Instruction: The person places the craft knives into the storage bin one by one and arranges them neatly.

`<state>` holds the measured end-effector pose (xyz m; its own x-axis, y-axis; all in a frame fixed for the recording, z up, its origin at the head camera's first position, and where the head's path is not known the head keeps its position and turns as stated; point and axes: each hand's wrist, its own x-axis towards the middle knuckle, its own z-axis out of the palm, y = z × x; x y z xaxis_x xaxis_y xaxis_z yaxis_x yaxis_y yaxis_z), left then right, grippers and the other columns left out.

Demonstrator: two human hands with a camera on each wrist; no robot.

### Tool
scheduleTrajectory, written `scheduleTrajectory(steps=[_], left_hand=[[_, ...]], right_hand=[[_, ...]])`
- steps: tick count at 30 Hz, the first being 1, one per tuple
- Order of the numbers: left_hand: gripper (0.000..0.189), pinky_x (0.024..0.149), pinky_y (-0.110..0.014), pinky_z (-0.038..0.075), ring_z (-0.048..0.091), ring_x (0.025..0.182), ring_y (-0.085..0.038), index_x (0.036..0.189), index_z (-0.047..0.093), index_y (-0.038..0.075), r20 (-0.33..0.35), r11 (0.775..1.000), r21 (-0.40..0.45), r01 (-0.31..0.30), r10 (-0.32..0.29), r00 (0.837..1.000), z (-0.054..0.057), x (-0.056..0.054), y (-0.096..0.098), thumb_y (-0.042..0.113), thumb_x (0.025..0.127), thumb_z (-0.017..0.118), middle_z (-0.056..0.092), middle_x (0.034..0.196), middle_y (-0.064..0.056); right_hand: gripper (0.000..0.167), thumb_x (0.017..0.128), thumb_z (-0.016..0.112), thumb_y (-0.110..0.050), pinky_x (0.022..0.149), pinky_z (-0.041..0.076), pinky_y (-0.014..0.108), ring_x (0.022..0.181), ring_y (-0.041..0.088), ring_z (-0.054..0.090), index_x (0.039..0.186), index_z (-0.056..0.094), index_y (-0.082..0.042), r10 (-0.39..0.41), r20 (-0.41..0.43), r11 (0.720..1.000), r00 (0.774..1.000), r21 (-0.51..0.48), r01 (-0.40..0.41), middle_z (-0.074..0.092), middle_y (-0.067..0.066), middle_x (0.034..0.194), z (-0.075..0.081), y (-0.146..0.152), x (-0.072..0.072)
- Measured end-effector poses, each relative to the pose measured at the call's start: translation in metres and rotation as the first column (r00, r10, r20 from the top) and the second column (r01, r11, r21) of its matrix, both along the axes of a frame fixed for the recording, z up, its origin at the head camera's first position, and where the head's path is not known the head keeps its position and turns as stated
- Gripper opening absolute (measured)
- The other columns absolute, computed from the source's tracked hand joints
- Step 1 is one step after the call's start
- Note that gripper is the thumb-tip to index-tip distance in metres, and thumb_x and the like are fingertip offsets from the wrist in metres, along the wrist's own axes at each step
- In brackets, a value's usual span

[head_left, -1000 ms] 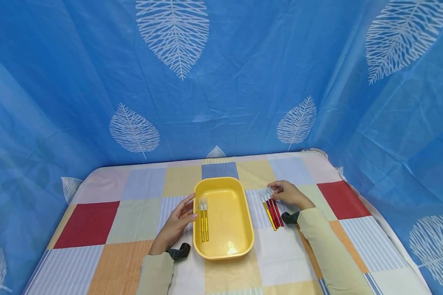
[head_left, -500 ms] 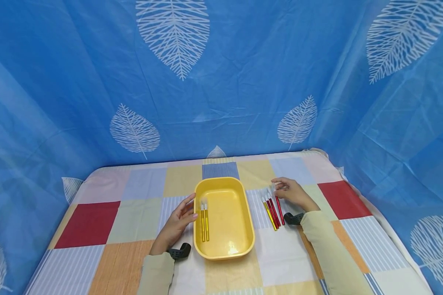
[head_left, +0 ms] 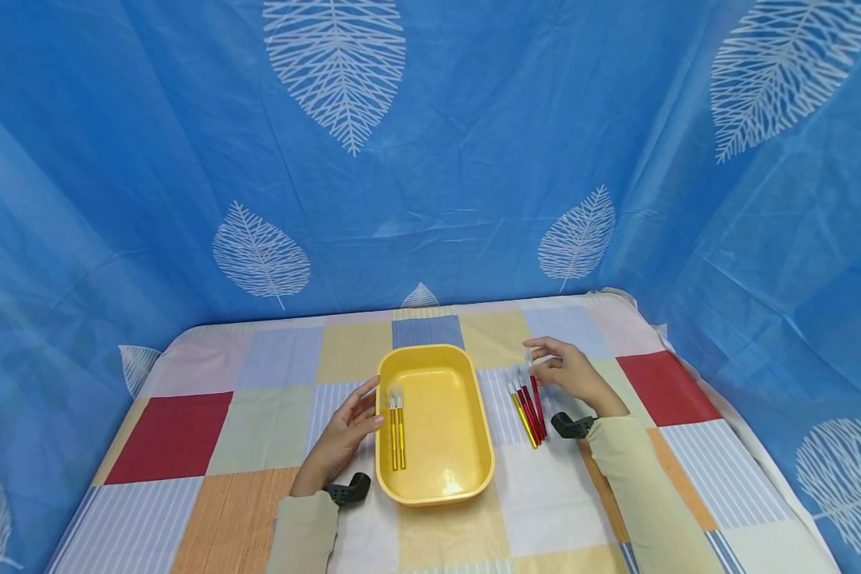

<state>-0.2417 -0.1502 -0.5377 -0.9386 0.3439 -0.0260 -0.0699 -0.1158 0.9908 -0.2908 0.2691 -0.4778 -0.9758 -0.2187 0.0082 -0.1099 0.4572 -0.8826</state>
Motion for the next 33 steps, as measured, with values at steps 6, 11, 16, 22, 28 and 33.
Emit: scheduleTrajectory(steps=[6,11,16,22,28,33], left_hand=[[0.080,0.108,-0.020,0.048,0.034,0.155,-0.050,0.171,0.022,0.000,0.001,1.000,0.012,0.012,-0.012,1.000,-0.001,0.000,-0.001,-0.006,0.102,0.062,0.024,0.172,-0.032],[0.080,0.108,-0.020,0.049,0.036,0.154,-0.049,0.171,0.022,-0.001,-0.004,1.000,0.013,0.013,-0.013,1.000,-0.002,0.001,-0.002,-0.005,0.102,0.062,0.025,0.172,-0.032],[0.079,0.109,-0.020,0.047,0.036,0.154,-0.049,0.171,0.021,0.000,-0.020,0.999,0.015,0.031,-0.031,0.999,-0.004,0.000,-0.003,-0.004,0.103,0.061,0.024,0.172,-0.033],[0.079,0.111,-0.020,0.046,0.031,0.156,-0.052,0.172,0.018,0.001,-0.050,0.997,0.031,0.071,-0.070,0.996,-0.006,-0.001,-0.005,-0.001,0.105,0.060,0.020,0.173,-0.033],[0.078,0.111,-0.021,0.045,0.034,0.156,-0.048,0.172,0.020,0.002,-0.053,0.998,0.007,0.056,-0.056,0.997,-0.005,-0.001,-0.004,0.001,0.106,0.061,0.021,0.173,-0.032],[0.077,0.116,-0.026,0.044,0.035,0.157,-0.045,0.172,0.024,0.006,-0.015,1.000,-0.007,0.029,-0.030,0.999,-0.004,-0.001,-0.002,0.002,0.106,0.062,0.026,0.174,-0.028]], right_hand=[[0.049,0.101,0.066,0.006,0.081,0.066,0.036,0.101,0.033,0.074,0.147,0.053,0.014,0.048,-0.022,0.998,0.999,-0.039,-0.049,0.061,0.034,0.128,0.013,-0.010,0.005],[0.049,0.101,0.068,0.005,0.082,0.066,0.038,0.100,0.034,0.074,0.147,0.054,0.014,0.088,-0.049,0.993,0.995,-0.071,-0.091,0.061,0.035,0.129,0.020,-0.018,0.008],[0.049,0.101,0.067,0.006,0.081,0.066,0.036,0.095,0.020,0.074,0.147,0.054,0.014,0.115,-0.068,0.987,0.991,-0.103,-0.122,0.061,0.034,0.128,0.023,-0.026,0.011],[0.048,0.102,0.066,0.006,0.080,0.066,0.034,0.091,0.011,0.074,0.147,0.053,0.016,0.148,-0.091,0.978,0.985,-0.136,-0.160,0.062,0.034,0.124,0.027,-0.035,0.012],[0.050,0.101,0.068,0.005,0.080,0.066,0.033,0.090,0.011,0.074,0.148,0.054,0.014,0.156,-0.089,0.974,0.984,-0.152,-0.168,0.063,0.032,0.123,0.030,-0.046,0.012],[0.050,0.101,0.069,0.004,0.080,0.066,0.035,0.090,0.014,0.074,0.148,0.054,0.013,0.168,-0.076,0.970,0.983,-0.162,-0.178,0.064,0.031,0.121,0.032,-0.058,0.010]])
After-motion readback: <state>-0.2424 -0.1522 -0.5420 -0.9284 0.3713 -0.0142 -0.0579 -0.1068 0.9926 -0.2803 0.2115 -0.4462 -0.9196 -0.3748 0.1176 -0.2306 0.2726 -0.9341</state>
